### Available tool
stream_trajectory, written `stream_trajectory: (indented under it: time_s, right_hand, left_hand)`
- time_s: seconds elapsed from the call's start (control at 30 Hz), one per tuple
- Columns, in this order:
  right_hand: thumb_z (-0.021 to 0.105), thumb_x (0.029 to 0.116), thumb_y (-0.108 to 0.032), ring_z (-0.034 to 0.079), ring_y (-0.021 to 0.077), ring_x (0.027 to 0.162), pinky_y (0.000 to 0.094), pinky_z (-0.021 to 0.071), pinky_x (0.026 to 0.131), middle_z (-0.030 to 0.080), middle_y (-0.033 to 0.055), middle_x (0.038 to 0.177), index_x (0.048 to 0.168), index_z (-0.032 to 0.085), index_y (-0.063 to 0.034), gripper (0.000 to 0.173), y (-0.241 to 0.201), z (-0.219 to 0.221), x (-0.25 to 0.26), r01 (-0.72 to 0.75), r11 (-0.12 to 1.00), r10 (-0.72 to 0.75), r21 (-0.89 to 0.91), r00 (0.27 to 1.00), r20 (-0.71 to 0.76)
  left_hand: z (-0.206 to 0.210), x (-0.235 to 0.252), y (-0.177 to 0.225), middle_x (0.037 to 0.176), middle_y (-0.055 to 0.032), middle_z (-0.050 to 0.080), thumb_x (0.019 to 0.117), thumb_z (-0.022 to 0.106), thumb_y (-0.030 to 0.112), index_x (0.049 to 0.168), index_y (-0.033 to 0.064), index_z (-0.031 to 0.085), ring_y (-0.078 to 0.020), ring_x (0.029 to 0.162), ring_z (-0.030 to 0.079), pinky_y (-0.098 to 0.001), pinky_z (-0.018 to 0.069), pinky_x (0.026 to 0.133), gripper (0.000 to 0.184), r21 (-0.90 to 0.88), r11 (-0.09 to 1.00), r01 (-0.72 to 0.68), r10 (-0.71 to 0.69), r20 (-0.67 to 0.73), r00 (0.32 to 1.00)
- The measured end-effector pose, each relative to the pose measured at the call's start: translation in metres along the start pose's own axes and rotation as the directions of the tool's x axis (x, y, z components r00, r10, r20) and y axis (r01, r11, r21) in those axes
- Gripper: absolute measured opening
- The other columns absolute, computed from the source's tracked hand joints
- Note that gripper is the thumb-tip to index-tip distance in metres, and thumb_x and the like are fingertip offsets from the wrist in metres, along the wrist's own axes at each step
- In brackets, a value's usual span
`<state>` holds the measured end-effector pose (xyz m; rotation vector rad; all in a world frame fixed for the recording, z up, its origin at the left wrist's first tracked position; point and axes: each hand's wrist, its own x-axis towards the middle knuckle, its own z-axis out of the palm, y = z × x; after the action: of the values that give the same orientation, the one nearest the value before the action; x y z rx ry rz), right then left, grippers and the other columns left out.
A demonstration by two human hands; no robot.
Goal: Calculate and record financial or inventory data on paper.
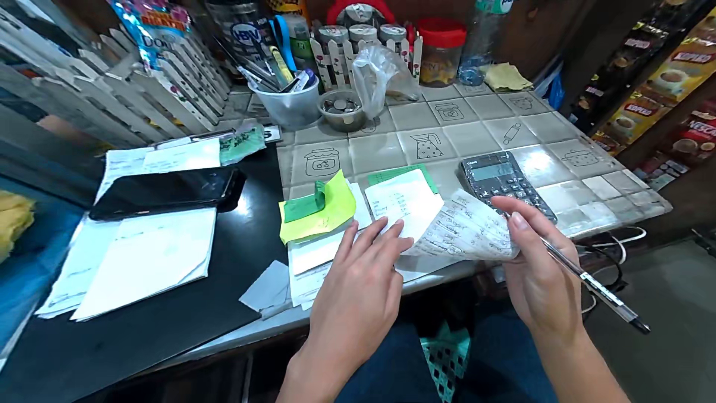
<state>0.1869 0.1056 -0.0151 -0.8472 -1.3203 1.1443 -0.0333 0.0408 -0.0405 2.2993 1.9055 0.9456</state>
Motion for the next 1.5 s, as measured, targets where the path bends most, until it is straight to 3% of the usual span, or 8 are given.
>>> stream_trajectory:
  time_s: [0.77,1.13,1.5]
  right_hand:
    - [0.05,0.1054,-0.02,0.071,0.015,0.097,0.0303,0.0608,0.082,0.072,0.0107,0.112,0.127,0.071,-0.0083,0.033,0.007,-0.003,-0.012,-0.063,0.991,0.07,0.12,0.996,-0.061]
    - [0.052,0.1047,-0.019,0.072,0.0181,0.095,0.0334,0.0609,0.083,0.072,0.0145,0.108,0.127,0.071,-0.0056,0.032,0.009,-0.006,-0.018,-0.088,0.983,0.1,0.163,0.993,-0.065]
    - [0.052,0.1042,-0.017,0.073,0.0166,0.091,0.0306,0.0616,0.079,0.073,0.0153,0.105,0.127,0.071,-0.0047,0.032,0.006,-0.003,-0.02,-0.112,0.967,0.133,0.23,0.988,-0.079]
  left_hand:
    - [0.001,0.001,0.0,0.141,0.0022,0.065,0.1043,0.029,0.029,0.126,0.0149,0.072,-0.0238,0.143,0.05,-0.0591,0.0297,0.121,0.05,-0.027,1.0,-0.001,0.001,-0.026,1.0]
    - [0.002,0.002,-0.001,0.14,0.0025,0.065,0.1041,0.029,0.031,0.124,0.0147,0.073,-0.0236,0.142,0.051,-0.0586,0.0294,0.121,0.051,-0.014,1.0,0.0,-0.001,-0.03,1.0]
    - [0.002,0.001,-0.001,0.141,0.0022,0.065,0.1042,0.028,0.031,0.126,0.0146,0.071,-0.0239,0.142,0.051,-0.0598,0.0297,0.121,0.051,-0.007,1.0,0.003,-0.003,-0.03,1.0]
